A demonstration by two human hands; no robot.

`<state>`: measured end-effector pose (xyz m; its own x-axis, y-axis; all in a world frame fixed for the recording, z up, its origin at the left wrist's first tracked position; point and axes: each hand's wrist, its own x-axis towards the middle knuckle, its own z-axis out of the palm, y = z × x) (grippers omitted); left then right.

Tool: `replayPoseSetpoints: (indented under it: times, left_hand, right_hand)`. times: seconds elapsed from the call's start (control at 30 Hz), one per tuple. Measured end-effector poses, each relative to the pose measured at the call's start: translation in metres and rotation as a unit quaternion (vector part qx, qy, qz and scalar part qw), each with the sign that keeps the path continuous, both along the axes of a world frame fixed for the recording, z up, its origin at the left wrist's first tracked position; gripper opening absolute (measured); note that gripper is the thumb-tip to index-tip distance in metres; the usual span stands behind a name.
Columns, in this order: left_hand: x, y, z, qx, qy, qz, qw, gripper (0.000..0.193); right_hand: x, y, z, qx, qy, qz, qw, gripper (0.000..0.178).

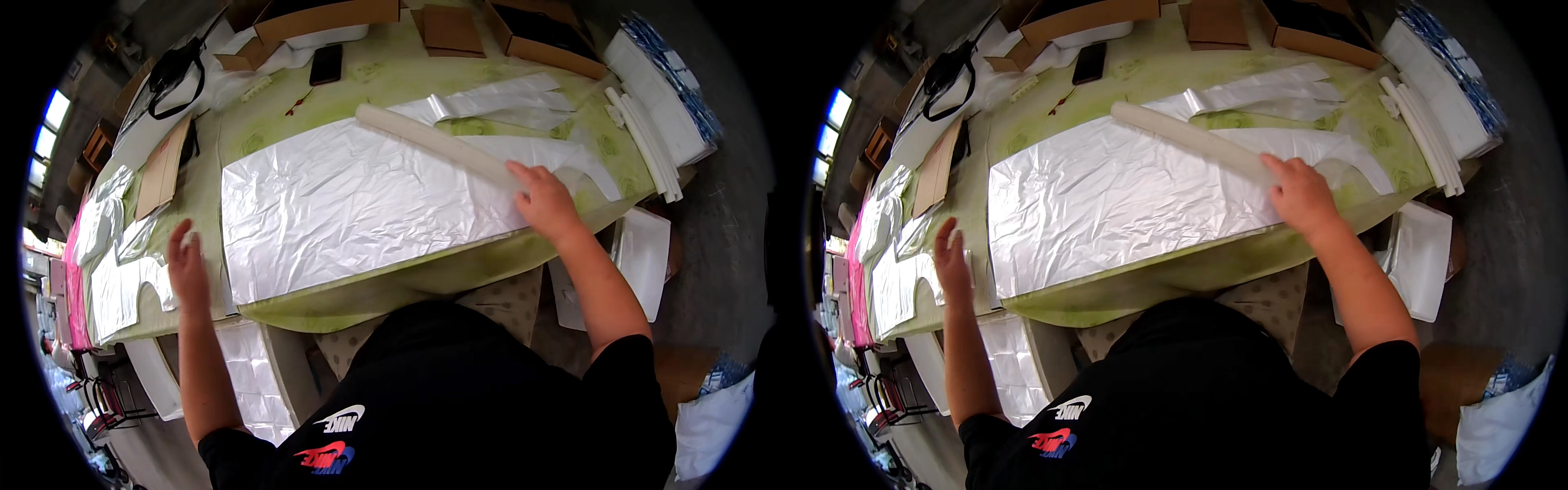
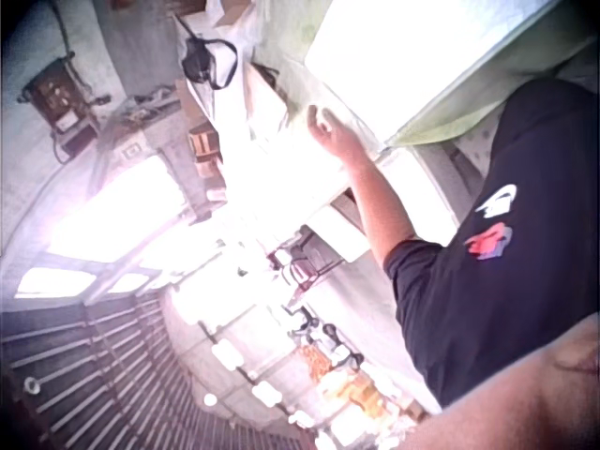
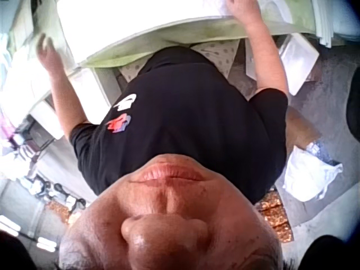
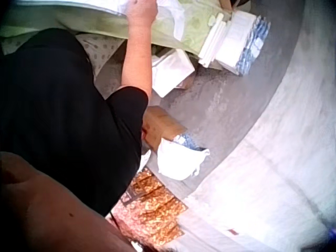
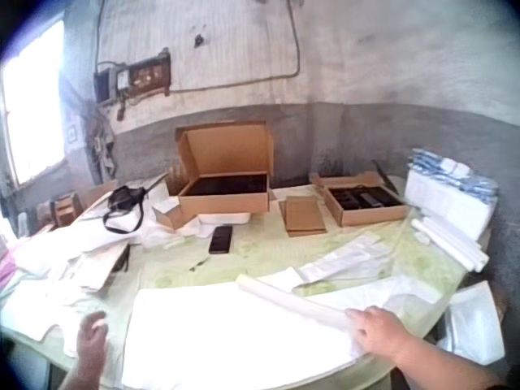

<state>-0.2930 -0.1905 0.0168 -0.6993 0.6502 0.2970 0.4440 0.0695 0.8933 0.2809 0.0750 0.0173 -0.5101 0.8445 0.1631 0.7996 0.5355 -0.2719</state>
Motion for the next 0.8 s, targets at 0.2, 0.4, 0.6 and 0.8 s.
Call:
replayPoseSetpoints:
  times: [0.2,0.4,0.6,0.8]
  left_hand:
    - [0.159,0.063,0.004,-0.078,0.054,-0.252,0.963,0.029]
    - [0.259,0.116,0.030,-0.033,0.105,-0.432,0.895,0.030]
    - [0.339,0.183,0.044,-0.054,0.196,-0.499,0.842,0.033]
    - [0.393,0.216,0.021,-0.175,0.303,-0.517,0.781,0.039]
  right_hand:
    - [-0.019,-0.086,0.019,-0.259,0.063,0.002,0.964,0.080]
    - [-0.023,-0.119,0.018,-0.325,0.144,-0.018,0.934,0.083]
    - [0.017,-0.101,-0.016,-0.309,0.271,-0.110,0.905,0.071]
    - [0.067,-0.029,-0.053,0.172,0.188,-0.153,0.955,0.058]
